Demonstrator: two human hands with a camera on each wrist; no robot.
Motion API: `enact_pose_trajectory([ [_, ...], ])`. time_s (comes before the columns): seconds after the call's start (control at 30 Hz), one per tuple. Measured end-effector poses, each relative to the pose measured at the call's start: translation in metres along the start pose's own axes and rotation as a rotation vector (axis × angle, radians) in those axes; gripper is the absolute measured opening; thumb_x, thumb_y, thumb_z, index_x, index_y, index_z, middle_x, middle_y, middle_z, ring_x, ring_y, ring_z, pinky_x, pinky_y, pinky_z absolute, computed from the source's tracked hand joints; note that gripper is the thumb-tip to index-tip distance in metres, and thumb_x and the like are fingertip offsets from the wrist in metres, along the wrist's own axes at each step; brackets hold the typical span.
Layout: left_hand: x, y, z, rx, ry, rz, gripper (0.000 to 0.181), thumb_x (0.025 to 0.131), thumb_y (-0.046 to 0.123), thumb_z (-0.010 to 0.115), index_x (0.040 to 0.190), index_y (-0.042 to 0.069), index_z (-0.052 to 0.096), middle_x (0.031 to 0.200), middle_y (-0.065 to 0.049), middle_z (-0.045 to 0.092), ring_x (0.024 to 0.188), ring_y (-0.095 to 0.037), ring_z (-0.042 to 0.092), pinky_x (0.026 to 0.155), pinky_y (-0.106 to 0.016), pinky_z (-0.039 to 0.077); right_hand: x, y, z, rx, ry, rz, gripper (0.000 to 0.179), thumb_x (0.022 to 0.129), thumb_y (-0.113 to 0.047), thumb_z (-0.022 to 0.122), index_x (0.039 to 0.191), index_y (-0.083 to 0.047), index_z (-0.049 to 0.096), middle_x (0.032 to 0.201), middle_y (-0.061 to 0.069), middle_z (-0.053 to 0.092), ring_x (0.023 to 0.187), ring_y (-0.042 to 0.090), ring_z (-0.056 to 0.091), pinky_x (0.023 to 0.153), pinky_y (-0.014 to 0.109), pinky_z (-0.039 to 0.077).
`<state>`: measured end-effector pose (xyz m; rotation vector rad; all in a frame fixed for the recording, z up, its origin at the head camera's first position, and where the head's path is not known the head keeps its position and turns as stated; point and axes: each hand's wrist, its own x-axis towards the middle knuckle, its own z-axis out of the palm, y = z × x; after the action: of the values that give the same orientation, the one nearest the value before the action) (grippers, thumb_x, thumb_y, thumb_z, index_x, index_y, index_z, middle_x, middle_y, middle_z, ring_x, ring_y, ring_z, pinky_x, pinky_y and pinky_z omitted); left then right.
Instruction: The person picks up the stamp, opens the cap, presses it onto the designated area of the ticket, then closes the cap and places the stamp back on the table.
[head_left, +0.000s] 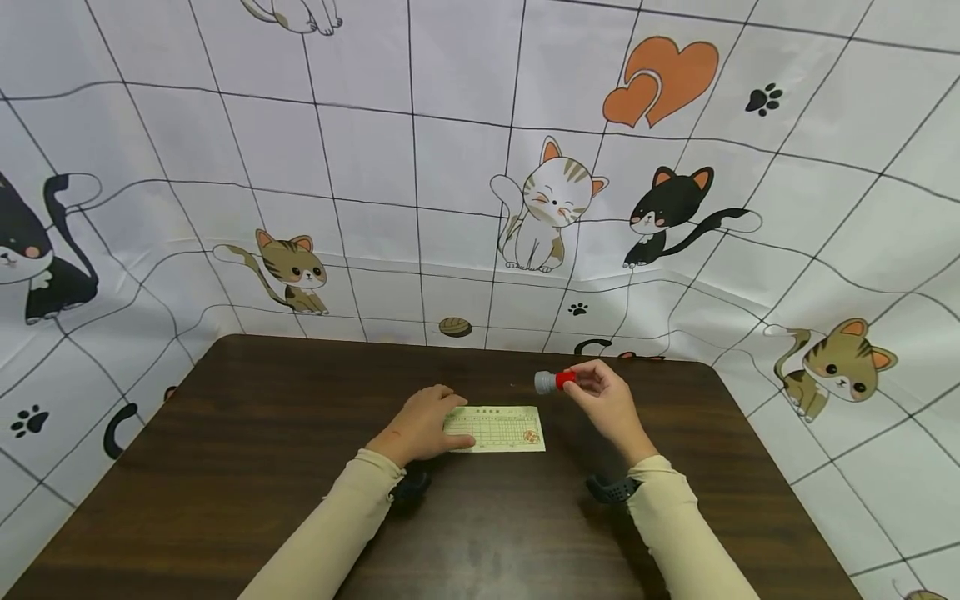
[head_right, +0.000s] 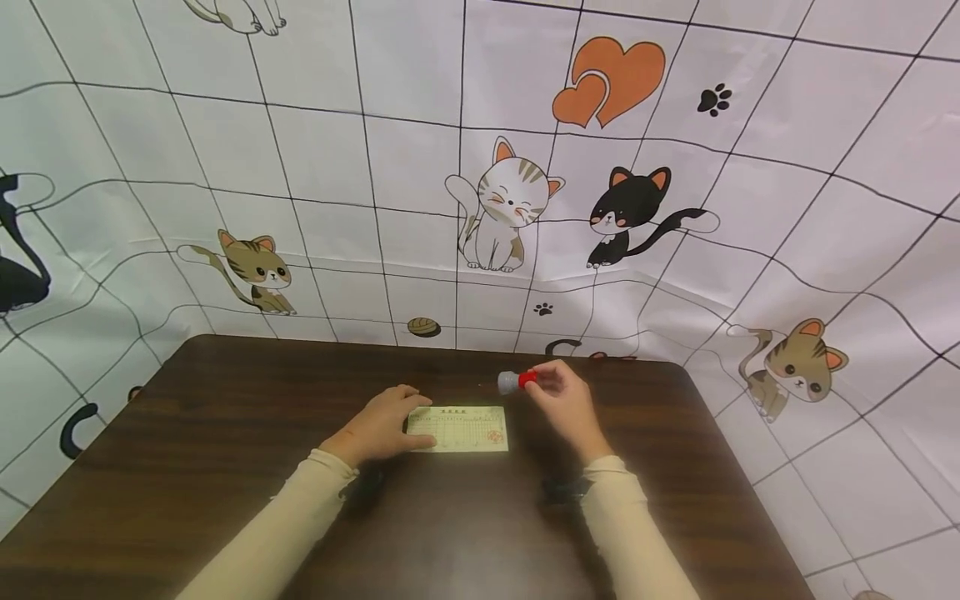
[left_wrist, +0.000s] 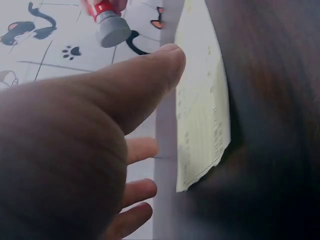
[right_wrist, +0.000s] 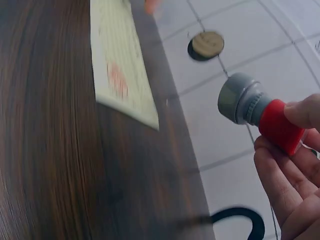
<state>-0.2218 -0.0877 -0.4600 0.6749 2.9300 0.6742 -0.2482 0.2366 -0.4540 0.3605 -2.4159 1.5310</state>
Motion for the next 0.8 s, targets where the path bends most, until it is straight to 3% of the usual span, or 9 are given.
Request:
enact_pose_trajectory([
  [0.23,0.001,0.002,0.009,-0.042,-0.038,-0.057,0.073,0.089,0.048,0.081,0.146,0.01,0.058,0.134,-0.015,0.055,0.111,-0.029,0.057,0.088,-0.049,0.053,0.007,0.017,-0.022,-0.175,0.06,0.044,0.027,0.096,-0.007,0.074,0.121,0.0,0.067,0.115,0.02,0.073,0.102,0.028,0.073,0.085,0.017,0.056],
  [0.47,0.002,0.005,0.011,0.003,-0.036,-0.071,0.068,0.087,0.041,0.084,0.141,0.007,0.063,0.132,-0.015,0.054,0.118,-0.032,0.055,0.095,-0.049,0.052,0.018,0.029,-0.033,-0.261,0.067,0.02,0.028,0.096,-0.004,0.073,0.122,0.003,0.068,0.118,0.023,0.071,0.107,0.035,0.072,0.091,0.044,0.059],
  [0.63,0.002,0.009,0.012,0.02,-0.05,-0.041,0.068,0.089,0.039,0.083,0.143,0.004,0.06,0.132,-0.016,0.053,0.121,-0.034,0.053,0.097,-0.049,0.052,0.027,0.032,-0.033,-0.301,0.065,0.032,0.035,0.097,-0.006,0.072,0.128,0.007,0.063,0.119,0.024,0.069,0.108,0.037,0.07,0.092,0.047,0.059],
  [0.8,0.003,0.009,0.012,0.041,-0.052,-0.036,0.068,0.088,0.039,0.083,0.143,0.004,0.061,0.129,-0.015,0.055,0.12,-0.034,0.052,0.099,-0.048,0.051,0.037,0.03,-0.026,-0.333,0.088,0.027,0.032,0.096,-0.007,0.073,0.123,0.007,0.065,0.115,0.025,0.07,0.105,0.038,0.071,0.09,0.05,0.059],
])
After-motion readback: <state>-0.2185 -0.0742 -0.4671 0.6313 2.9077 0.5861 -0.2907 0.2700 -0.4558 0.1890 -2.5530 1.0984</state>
